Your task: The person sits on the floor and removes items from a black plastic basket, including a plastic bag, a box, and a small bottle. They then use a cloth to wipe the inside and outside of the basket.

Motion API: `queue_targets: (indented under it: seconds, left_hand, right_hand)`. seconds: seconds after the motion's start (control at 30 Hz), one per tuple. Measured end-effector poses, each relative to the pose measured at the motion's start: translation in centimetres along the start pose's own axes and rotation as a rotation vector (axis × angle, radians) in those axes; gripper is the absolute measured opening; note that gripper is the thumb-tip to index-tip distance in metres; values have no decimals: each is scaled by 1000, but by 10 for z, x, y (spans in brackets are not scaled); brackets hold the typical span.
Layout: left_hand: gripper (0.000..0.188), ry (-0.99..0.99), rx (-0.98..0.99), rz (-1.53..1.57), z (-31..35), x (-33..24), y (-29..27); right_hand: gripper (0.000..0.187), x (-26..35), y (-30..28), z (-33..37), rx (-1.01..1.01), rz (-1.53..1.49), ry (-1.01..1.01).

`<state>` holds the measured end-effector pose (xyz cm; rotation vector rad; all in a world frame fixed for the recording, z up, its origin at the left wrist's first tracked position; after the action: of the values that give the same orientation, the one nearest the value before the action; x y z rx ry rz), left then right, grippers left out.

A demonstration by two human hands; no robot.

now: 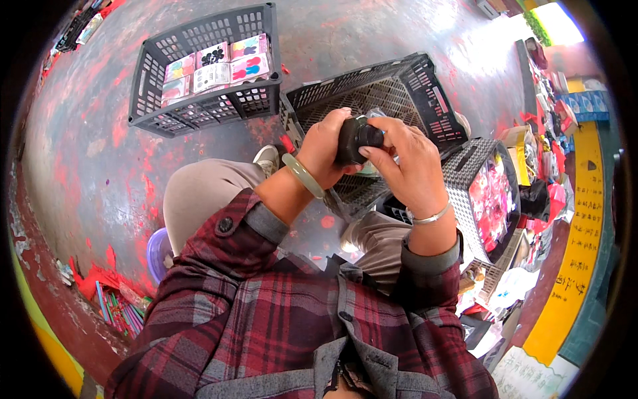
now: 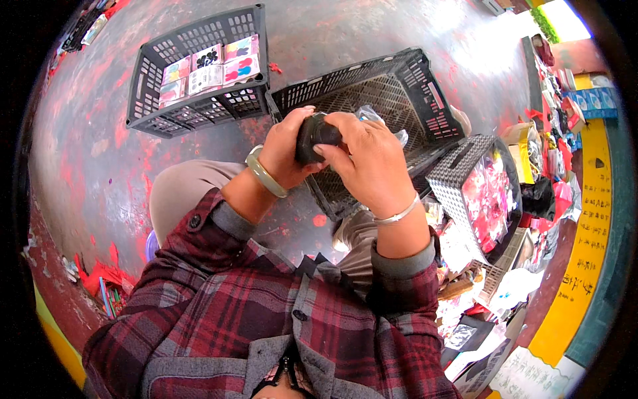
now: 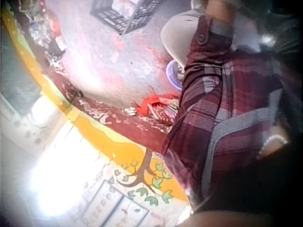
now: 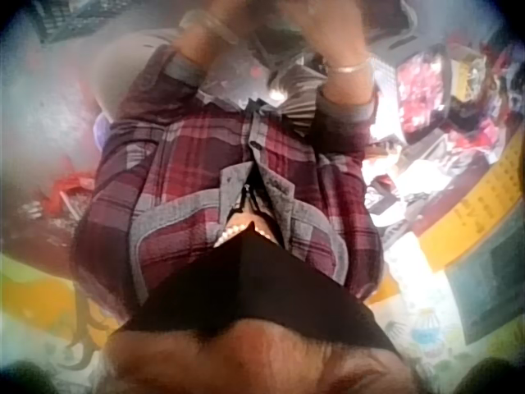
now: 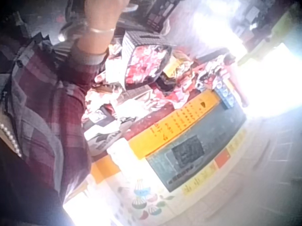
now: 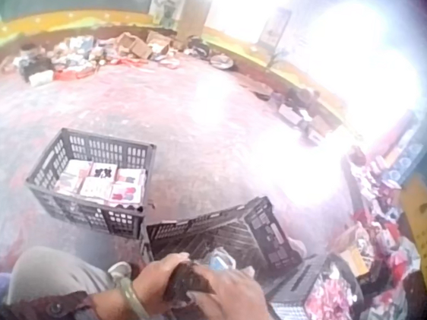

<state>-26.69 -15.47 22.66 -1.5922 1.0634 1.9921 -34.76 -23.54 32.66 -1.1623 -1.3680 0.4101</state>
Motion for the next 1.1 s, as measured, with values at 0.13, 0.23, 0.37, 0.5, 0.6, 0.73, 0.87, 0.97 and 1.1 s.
queue_targets:
  seconds: [0.13,0.23,0.37,0.5,0.6,0.73,0.87,0.97,1.1]
  left_hand:
    - [36,12,-79,108,0,2,-1]
    - [31,-43,-175,417,3,5,-1]
    - [37,75,-264,482,-3,6,2]
    - [41,54,-227,491,-7,-5,17]
    - [46,21,-128,565,-11,-20,42]
    - [52,75,67,450,-48,-9,56]
    - [35,201,68,-482,-110,74,23]
    - [41,168,302,-894,-121,123,57]
    - [67,152,341,-1305,-132,195,94]
  right_hand:
    - [29,-4,13,3,-3,-60,253]
    - [28,-3,19,5,-61,-130,295]
    - [28,2,16,6,-74,-171,315]
    - [28,1,-2,1,-35,-147,250]
    - [28,-12,-23,-1,-106,-57,202]
    - [23,-62,-68,2,-231,-284,343]
    - [26,-121,-98,13,-308,-101,485]
    - [29,-184,-80,28,-305,1,585]
    - [36,-253,-24,32,-254,137,711]
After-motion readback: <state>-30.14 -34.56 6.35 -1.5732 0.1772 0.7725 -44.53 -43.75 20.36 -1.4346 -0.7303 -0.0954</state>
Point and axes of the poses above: each hand's wrist, its own z-axis away from the middle knuckle, its own y-axis out of the palm, x = y × z, the point moved 5 cm from there along -z, towards the middle knuckle, and after that the axes turned 15 degrees about y, right-handed, at the moved point
